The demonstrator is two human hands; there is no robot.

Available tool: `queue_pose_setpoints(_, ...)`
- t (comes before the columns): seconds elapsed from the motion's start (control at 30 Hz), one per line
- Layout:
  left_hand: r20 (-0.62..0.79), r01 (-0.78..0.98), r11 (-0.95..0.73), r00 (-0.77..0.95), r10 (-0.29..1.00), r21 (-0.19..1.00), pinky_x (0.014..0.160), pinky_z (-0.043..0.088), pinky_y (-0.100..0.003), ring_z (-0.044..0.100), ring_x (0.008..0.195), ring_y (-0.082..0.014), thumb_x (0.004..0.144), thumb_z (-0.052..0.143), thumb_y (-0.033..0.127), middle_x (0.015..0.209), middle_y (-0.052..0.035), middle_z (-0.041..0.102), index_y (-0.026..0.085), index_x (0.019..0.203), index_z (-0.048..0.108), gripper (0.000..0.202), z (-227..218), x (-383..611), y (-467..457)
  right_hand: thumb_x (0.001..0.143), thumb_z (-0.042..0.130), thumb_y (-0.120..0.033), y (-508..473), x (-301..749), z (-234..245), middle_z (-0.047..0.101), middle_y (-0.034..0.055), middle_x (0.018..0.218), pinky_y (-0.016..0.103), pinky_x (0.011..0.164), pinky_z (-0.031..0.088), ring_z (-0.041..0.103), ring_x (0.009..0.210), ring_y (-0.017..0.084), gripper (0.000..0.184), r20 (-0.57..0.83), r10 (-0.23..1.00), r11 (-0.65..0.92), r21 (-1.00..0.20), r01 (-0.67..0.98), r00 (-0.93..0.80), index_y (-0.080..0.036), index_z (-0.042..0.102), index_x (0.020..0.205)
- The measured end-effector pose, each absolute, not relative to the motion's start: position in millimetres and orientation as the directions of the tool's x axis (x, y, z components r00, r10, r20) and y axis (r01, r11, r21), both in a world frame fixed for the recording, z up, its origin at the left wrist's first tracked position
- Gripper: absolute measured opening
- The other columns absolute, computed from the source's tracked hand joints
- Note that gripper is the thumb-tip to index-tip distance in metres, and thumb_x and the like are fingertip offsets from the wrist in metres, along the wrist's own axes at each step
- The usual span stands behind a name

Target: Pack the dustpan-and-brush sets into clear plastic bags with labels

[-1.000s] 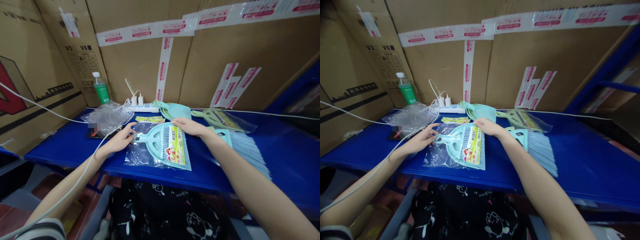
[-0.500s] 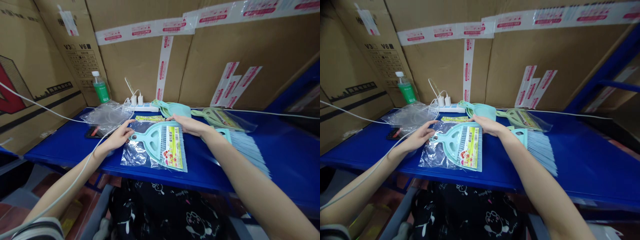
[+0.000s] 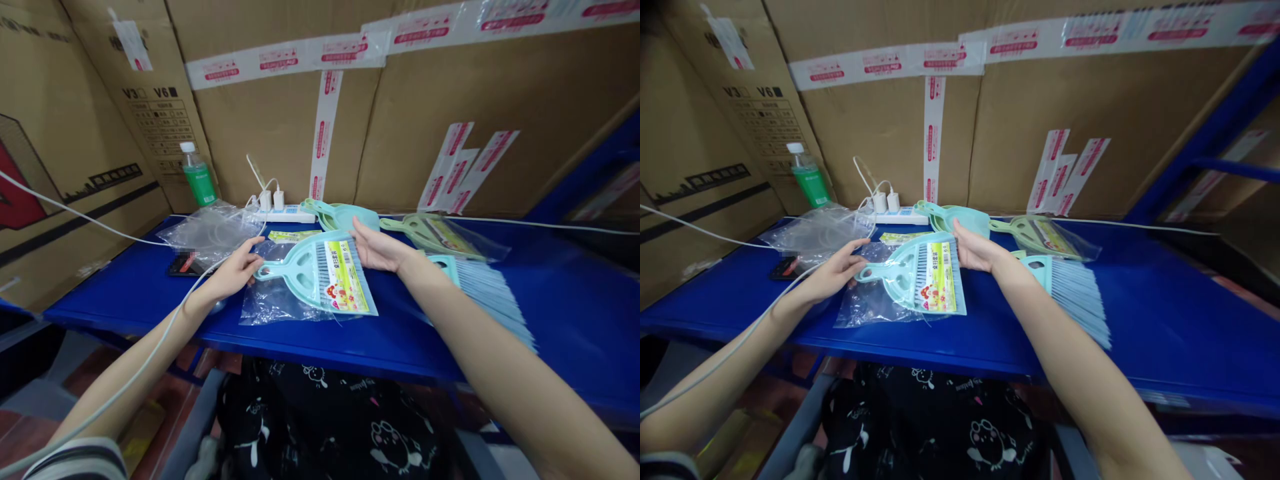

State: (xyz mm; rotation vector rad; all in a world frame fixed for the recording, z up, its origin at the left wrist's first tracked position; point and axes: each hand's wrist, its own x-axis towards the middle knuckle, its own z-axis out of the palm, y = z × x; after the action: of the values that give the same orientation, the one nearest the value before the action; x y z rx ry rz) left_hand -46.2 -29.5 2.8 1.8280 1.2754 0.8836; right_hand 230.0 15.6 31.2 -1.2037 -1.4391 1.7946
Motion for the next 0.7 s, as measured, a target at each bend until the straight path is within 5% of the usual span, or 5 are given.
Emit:
queue_pose_setpoints(0.3, 0.145, 0.519, -0.26, 0.253, 0.957, 0.814, 0.048, 0.041, -0.019, 0.047, 0.052, -0.0082, 0.086, 0.044, 0.024, 0.076, 0.0028, 0.056, 0.016, 0.134, 0.036, 0.049, 3, -48, -30, 0.102, 0.023, -0.034, 23, 238, 24, 0.07, 0.0095, 0.097, 0.032, 0.088, 0.053, 0.067, 0.093, 0.016, 0.038, -0.271, 0.856, -0.276, -0.96, 0.055, -0.44, -0.019, 0.058, 0.102)
queue_pose_setpoints(0.43, 0.165, 0.528, -0.282, 0.258, 0.952, 0.801, 0.05, 0.043, -0.021, 0.047, 0.052, -0.0086, 0.085, 0.045, 0.027, 0.077, 0.0024, 0.058, 0.018, 0.132, 0.038, 0.049, 2, -50, -30, 0.095, 0.039, -0.016, 31, 249, 20, 0.07, 0.0087, 0.097, 0.031, 0.087, 0.054, 0.067, 0.09, 0.015, 0.018, -0.264, 0.873, -0.266, -0.963, 0.054, -0.41, -0.019, 0.055, 0.103)
queue_pose_setpoints(0.7, 0.179, 0.585, -0.313, 0.276, 0.944, 0.748, 0.052, 0.044, -0.023, 0.048, 0.052, -0.0101, 0.084, 0.042, 0.027, 0.077, 0.0013, 0.059, 0.016, 0.13, 0.039, 0.047, 3, -50, -30, 0.072, 0.058, 0.005, 28, 258, 25, 0.068, 0.0004, 0.091, 0.023, 0.08, 0.058, 0.067, 0.082, 0.011, 0.054, -0.255, 0.862, -0.222, -0.967, 0.127, -0.438, -0.021, 0.05, 0.119)
